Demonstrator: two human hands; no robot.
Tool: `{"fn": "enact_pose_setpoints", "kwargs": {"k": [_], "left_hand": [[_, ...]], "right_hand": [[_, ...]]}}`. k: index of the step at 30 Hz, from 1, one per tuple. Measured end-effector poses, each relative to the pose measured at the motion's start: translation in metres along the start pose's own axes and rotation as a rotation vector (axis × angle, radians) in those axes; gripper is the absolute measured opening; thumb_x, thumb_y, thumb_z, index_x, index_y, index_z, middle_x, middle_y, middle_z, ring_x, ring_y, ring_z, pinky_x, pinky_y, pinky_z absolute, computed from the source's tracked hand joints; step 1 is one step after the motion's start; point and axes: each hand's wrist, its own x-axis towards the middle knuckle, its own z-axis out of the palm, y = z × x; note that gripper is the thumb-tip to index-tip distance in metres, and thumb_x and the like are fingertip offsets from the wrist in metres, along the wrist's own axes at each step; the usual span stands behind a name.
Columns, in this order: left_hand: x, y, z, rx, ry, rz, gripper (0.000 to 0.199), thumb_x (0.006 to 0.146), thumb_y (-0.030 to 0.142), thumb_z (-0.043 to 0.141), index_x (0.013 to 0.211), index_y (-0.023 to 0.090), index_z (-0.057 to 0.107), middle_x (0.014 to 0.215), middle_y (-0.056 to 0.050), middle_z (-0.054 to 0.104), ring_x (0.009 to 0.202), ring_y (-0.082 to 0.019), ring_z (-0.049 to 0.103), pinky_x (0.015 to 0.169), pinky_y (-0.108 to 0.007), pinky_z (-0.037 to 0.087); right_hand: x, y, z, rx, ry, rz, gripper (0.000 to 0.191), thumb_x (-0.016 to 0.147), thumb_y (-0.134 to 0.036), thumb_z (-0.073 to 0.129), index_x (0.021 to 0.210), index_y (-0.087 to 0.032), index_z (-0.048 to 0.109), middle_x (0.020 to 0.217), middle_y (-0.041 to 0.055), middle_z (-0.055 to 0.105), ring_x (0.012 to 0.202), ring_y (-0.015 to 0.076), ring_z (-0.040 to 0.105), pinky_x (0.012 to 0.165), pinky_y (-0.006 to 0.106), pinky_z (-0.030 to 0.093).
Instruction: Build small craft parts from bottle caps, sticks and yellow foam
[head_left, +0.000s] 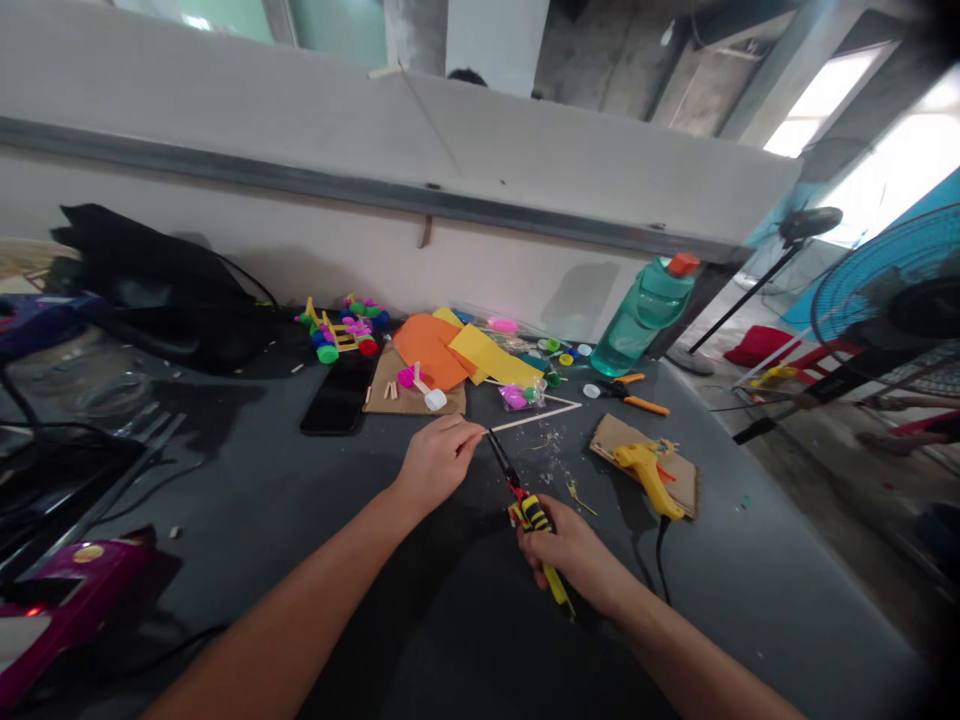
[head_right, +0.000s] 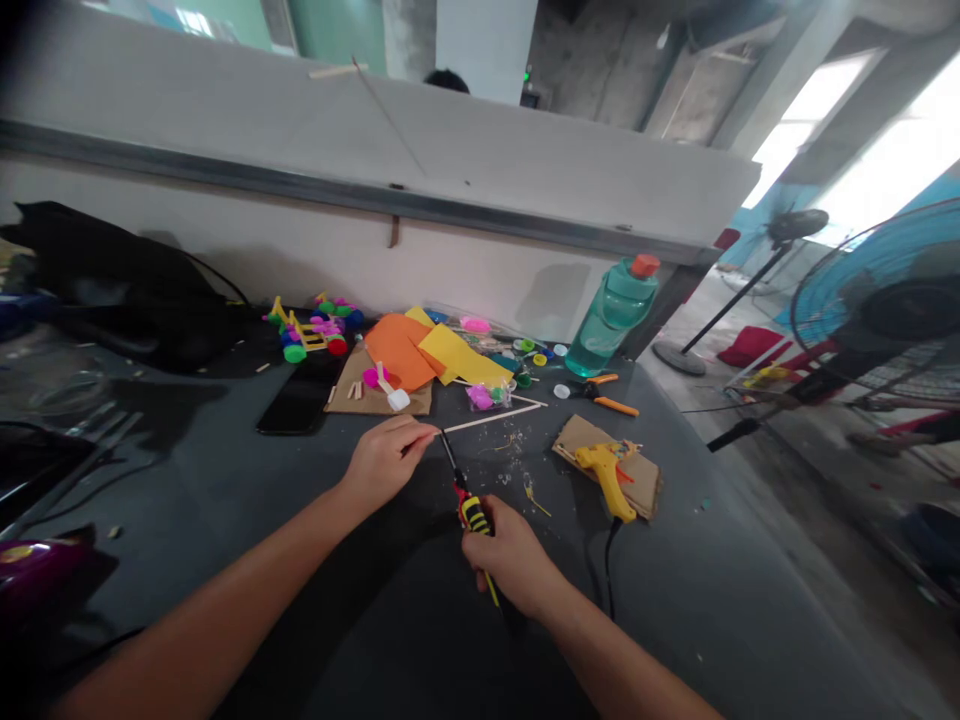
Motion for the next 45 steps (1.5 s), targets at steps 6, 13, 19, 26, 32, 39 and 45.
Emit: {"fn": "enact_pose_setpoints", "kwargs": {"k": [6, 13, 19, 26, 32, 39, 45], "left_hand": [[0.0, 0.004, 0.002, 0.011, -0.054, -0.101, 0.016, 0.087, 0.021, 0.048, 0.081, 0.018, 0.063, 0.076, -0.002, 0.063, 0.073, -0.015, 0.059, 0.067, -0.025, 0.043], [0.0, 0.008, 0.002, -0.023, -0.106, -0.108, 0.017, 0.088, 0.021, 0.047, 0.077, 0.018, 0.06, 0.072, -0.002, 0.061, 0.069, -0.014, 0.057, 0.064, -0.024, 0.04], [0.002, 0.012, 0.0, -0.023, -0.119, -0.111, 0.018, 0.088, 0.022, 0.047, 0.074, 0.017, 0.059, 0.07, -0.001, 0.06, 0.066, -0.013, 0.056, 0.061, -0.024, 0.039], [0.001, 0.017, 0.0, -0.024, -0.119, -0.095, 0.018, 0.088, 0.021, 0.046, 0.075, 0.018, 0.059, 0.071, -0.001, 0.059, 0.069, -0.014, 0.056, 0.063, -0.024, 0.04], [-0.002, 0.018, 0.002, -0.003, -0.103, -0.06, 0.018, 0.089, 0.023, 0.044, 0.079, 0.018, 0.059, 0.074, -0.002, 0.059, 0.071, -0.015, 0.056, 0.066, -0.025, 0.042], [-0.003, 0.02, 0.002, 0.026, -0.11, -0.029, 0.019, 0.09, 0.023, 0.043, 0.08, 0.018, 0.058, 0.075, -0.002, 0.058, 0.072, -0.015, 0.056, 0.066, -0.026, 0.042], [-0.003, 0.023, 0.002, 0.035, -0.119, -0.003, 0.021, 0.09, 0.023, 0.041, 0.078, 0.018, 0.058, 0.074, -0.003, 0.057, 0.072, -0.015, 0.055, 0.067, -0.026, 0.042]], "right_hand": [[0.001, -0.002, -0.003, 0.05, -0.008, -0.02, 0.027, 0.06, -0.021, 0.048, 0.088, -0.018, 0.049, 0.06, -0.0052, 0.05, 0.04, 0.0076, 0.047, 0.037, 0.019, 0.038], [-0.002, -0.007, -0.006, 0.186, -0.082, -0.03, 0.029, 0.06, -0.024, 0.052, 0.088, -0.018, 0.05, 0.065, -0.0028, 0.053, 0.047, 0.0094, 0.049, 0.043, 0.022, 0.042], [-0.006, -0.01, -0.006, 0.208, -0.095, -0.058, 0.027, 0.062, -0.022, 0.052, 0.089, -0.017, 0.051, 0.068, -0.0023, 0.052, 0.05, 0.009, 0.048, 0.046, 0.022, 0.042], [-0.009, -0.011, -0.009, 0.241, -0.128, -0.054, 0.029, 0.065, -0.026, 0.055, 0.092, -0.017, 0.051, 0.071, -0.0017, 0.053, 0.054, 0.0098, 0.049, 0.051, 0.023, 0.043], [-0.01, -0.01, -0.01, 0.281, -0.141, -0.043, 0.028, 0.066, -0.027, 0.056, 0.091, -0.017, 0.05, 0.077, -0.0002, 0.053, 0.059, 0.0103, 0.049, 0.053, 0.024, 0.044], [-0.008, -0.008, -0.013, 0.288, -0.15, -0.054, 0.028, 0.067, -0.028, 0.056, 0.091, -0.017, 0.05, 0.077, 0.0001, 0.053, 0.059, 0.0104, 0.05, 0.054, 0.024, 0.044], [-0.011, -0.011, -0.011, 0.282, -0.132, -0.04, 0.029, 0.066, -0.029, 0.057, 0.091, -0.017, 0.049, 0.077, 0.0002, 0.052, 0.06, 0.0107, 0.049, 0.054, 0.024, 0.045]]}}
